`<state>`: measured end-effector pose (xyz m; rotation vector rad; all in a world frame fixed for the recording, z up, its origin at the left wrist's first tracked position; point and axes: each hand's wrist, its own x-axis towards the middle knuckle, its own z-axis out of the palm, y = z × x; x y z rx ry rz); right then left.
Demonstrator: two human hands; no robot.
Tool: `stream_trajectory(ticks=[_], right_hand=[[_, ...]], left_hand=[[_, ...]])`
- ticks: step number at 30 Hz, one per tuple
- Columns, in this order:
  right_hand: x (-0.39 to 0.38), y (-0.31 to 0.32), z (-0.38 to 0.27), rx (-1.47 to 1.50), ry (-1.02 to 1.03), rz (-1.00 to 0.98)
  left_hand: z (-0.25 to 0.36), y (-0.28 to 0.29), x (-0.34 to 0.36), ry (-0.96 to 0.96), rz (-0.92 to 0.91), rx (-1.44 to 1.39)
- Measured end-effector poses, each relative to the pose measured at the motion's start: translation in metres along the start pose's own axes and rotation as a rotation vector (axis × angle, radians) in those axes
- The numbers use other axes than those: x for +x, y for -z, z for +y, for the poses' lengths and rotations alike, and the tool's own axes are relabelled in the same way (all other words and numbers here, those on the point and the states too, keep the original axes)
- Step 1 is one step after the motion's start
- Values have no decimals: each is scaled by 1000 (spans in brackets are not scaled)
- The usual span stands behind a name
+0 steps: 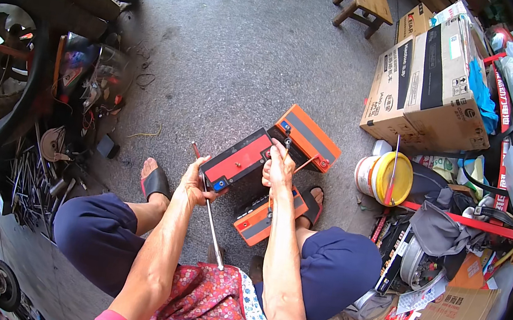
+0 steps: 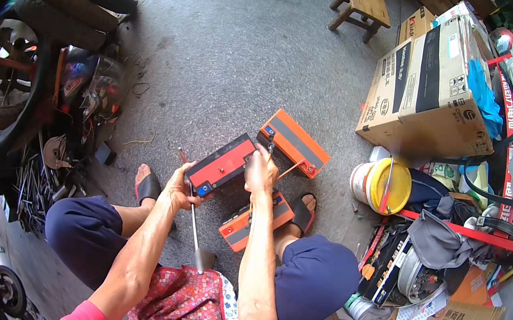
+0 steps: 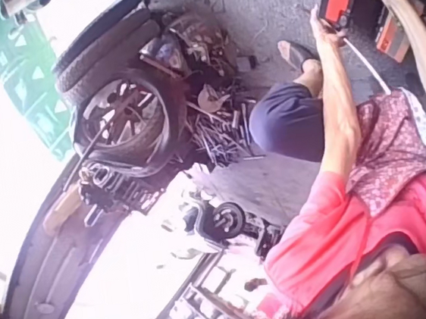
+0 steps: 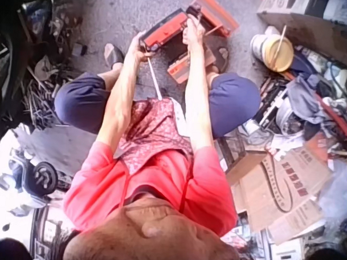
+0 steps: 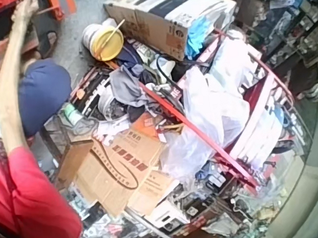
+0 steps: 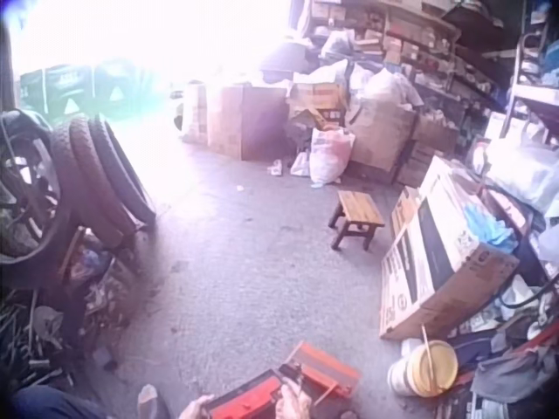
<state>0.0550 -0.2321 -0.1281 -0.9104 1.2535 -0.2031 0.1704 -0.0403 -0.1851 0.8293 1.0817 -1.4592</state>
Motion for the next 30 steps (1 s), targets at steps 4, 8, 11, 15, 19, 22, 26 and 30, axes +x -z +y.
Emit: stream_trajectory(ticks=[4,8,11,15,19,22,26,30], right_hand=[[-5,-5,-5,-1,17,-58],[-7,-7,0,23,11,-69],[-7,-5,5,1,105,-89],[-13,-6,18,-11,68,-107],[-18,-12,28,96,77,-70],[-18,-2,32,166,84,32],[-21,24,19,112,300,100],[-47,24,-6,99,297,1]], left_hand=[[-5,4,-3,-6,5,-17],[-10,9,-10,-8,48,-62],[-15,14,-14,-12,63,-57],[-19,19,-21,-17,74,-8],[-22,30,-20,-26,85,-30],[-33,24,-23,-244,328,20],[-36,37,-29,-493,530,82],[-26,38,-51,-757,553,101]])
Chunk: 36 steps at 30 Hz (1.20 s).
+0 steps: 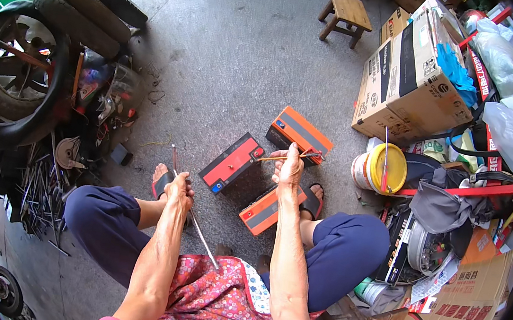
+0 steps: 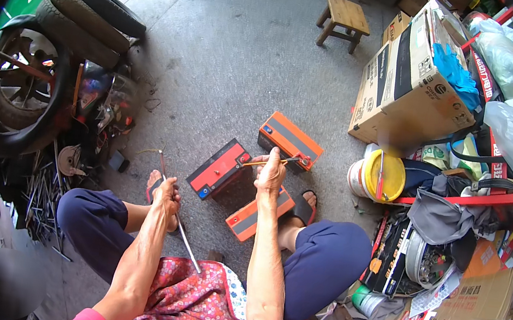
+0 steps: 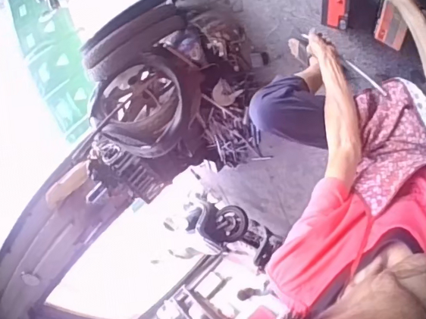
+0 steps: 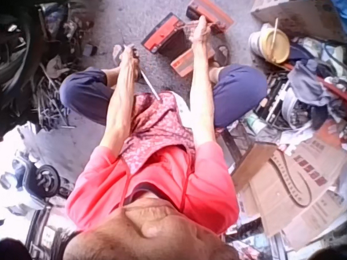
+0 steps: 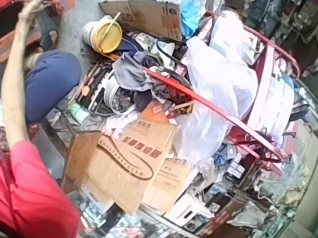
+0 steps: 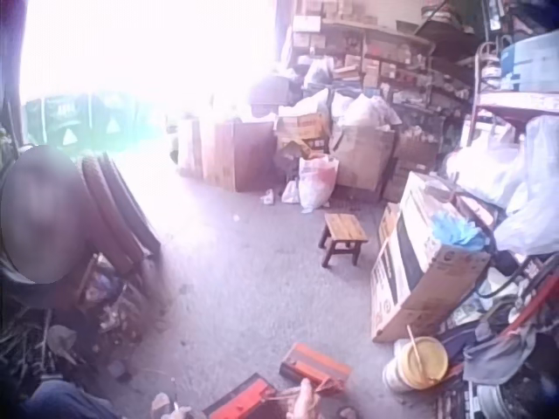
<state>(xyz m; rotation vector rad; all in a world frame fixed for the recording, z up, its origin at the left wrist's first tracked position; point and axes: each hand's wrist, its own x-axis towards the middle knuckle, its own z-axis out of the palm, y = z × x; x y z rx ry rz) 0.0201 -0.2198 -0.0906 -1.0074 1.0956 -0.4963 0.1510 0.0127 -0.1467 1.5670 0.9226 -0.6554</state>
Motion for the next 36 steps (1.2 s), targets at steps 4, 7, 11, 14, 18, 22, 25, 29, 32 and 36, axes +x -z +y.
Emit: stream_trajectory(ticks=[4,7,11,14,18,22,25,29,32,36], right_hand=[[-39,-16,-41,245,-211,-278],[-62,-30,-49,275,-269,-371],[-83,-51,-64,346,-350,-489],[-92,-64,-92,375,-343,-459],[-85,-58,-107,343,-356,-477],[-84,-45,-120,267,-310,-502],[-83,-36,-124,190,-259,-471],[-70,8,-86,463,-166,-351],[-60,33,-57,511,-194,-306],[-69,30,-74,440,-139,-309]], left_hand=[[60,-1,-75,-309,-319,36],[99,-9,-132,-460,-592,113],[128,-17,-190,-440,-841,379],[139,-20,-209,-457,-932,488],[142,-29,-200,-424,-1003,454],[126,-40,-186,-327,-1007,391],[118,-45,-192,-260,-990,414],[101,-53,-186,-240,-888,356],[106,-49,-188,-195,-853,351],[110,-47,-190,-210,-815,339]])
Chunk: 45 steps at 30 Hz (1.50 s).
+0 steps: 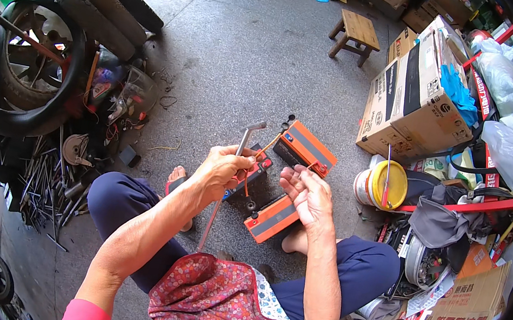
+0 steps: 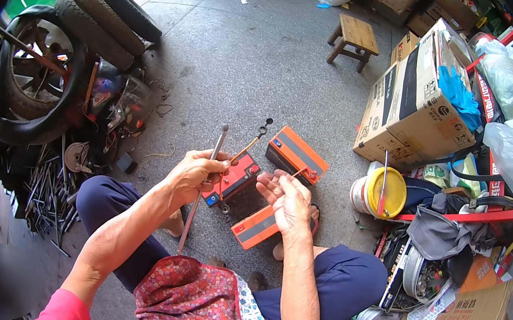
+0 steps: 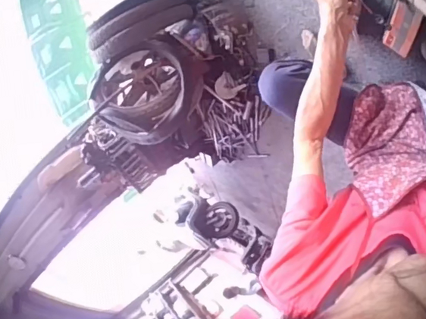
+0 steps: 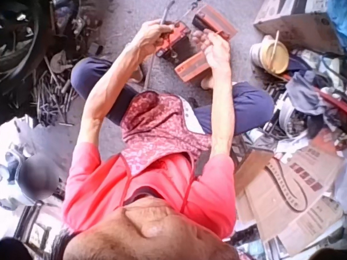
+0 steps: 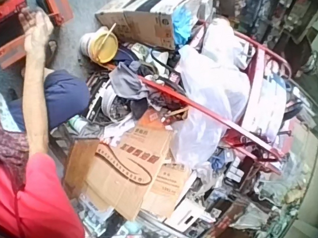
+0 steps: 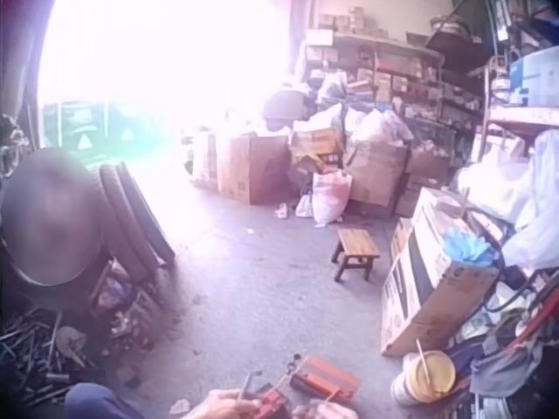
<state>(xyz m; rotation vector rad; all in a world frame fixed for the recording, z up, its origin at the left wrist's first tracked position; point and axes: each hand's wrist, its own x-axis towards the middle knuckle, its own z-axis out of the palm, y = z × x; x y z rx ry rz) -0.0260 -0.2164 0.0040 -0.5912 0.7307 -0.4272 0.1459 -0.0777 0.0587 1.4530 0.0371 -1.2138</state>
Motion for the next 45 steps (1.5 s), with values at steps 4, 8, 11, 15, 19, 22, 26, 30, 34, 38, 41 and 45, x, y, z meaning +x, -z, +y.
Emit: stream_trajectory(ticks=[4,8,11,15,19,22,26,30,34,38,41,45], right_hand=[[-4,-7,-35,-101,-4,-39],[-8,-21,-47,-282,157,58],[-7,-21,-51,-207,157,10],[-10,-22,-53,-176,166,-33],[-10,-23,-49,-218,199,-35],[-9,-21,-48,-227,179,-44],[-7,-12,-47,-192,173,-31],[-7,-13,-47,-136,227,22],[-11,-20,-51,-73,220,39],[-11,-20,-49,-133,251,48],[-14,-16,-49,-138,266,28],[-17,-16,-53,-112,276,25]], left_hand=[[-1,-1,-1,18,-16,-1],[-2,-8,-4,42,-66,-5],[-5,-7,-5,21,-90,15],[-8,-7,-7,10,-127,26],[-11,-7,-5,-13,-160,24],[-12,-7,-5,-30,-168,29],[-13,-9,-5,-56,-190,63],[-18,-11,-3,-79,-222,77],[-16,-13,-6,-109,-247,103],[-17,-14,-7,-109,-245,131],[-15,-15,-9,-89,-242,125],[-12,-17,-13,-88,-252,111]])
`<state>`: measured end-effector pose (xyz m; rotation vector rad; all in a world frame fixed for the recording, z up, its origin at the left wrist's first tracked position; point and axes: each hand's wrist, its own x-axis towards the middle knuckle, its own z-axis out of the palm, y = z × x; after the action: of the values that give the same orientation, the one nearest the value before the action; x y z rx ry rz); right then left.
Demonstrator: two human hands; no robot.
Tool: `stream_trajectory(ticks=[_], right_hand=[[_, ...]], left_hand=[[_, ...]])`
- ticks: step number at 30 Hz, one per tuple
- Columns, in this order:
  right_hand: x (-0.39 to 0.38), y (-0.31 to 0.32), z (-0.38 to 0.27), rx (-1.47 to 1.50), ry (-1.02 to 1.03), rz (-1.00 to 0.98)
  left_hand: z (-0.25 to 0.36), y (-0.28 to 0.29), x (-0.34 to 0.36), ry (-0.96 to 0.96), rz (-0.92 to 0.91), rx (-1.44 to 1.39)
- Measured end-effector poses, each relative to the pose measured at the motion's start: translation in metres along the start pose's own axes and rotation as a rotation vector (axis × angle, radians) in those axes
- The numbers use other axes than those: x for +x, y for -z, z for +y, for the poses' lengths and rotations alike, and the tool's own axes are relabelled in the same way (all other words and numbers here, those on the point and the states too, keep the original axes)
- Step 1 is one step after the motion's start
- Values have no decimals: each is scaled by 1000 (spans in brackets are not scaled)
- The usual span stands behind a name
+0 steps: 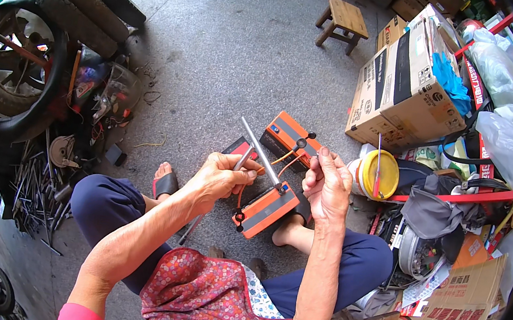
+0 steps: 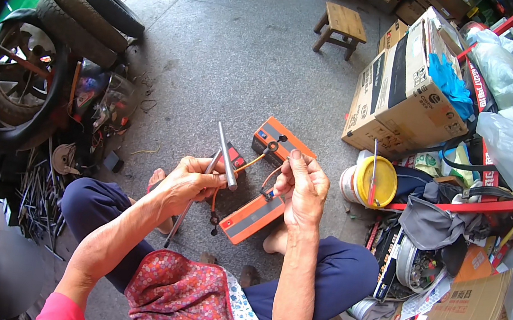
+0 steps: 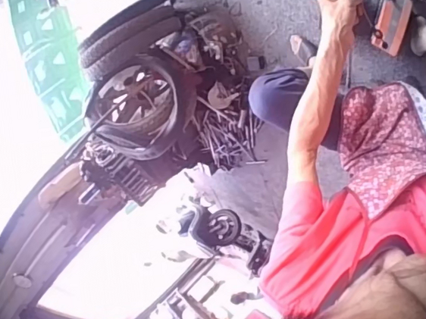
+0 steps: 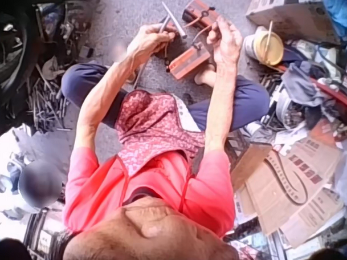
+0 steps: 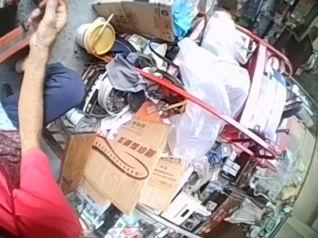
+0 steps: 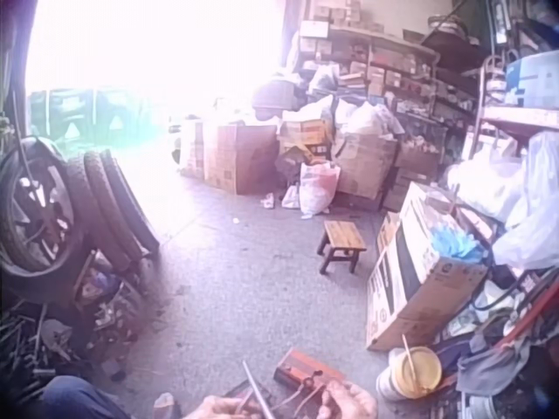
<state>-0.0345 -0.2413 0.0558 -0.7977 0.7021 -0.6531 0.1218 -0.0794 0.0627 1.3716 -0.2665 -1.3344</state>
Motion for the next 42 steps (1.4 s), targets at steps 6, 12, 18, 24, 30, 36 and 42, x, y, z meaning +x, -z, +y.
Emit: stream_trajectory(ticks=[6,12,18,24,30,36,42], right_hand=[[-4,-5,-2,-50,39,-38],[-6,-12,-4,7,-11,-4],[-1,-2,7,-62,67,6],[0,-3,14,-175,96,14],[-2,-9,20,-324,197,108],[-1,-12,24,-339,183,126],[2,-3,31,-325,100,175]], left_hand=[[-6,2,2,-51,-44,13],[-9,4,2,-58,-27,32],[-4,-2,-2,-40,-7,37],[-8,-1,0,-41,-19,58],[-12,-1,2,-37,-16,66],[-15,0,3,-50,-23,91],[-23,0,6,-78,-25,124]])
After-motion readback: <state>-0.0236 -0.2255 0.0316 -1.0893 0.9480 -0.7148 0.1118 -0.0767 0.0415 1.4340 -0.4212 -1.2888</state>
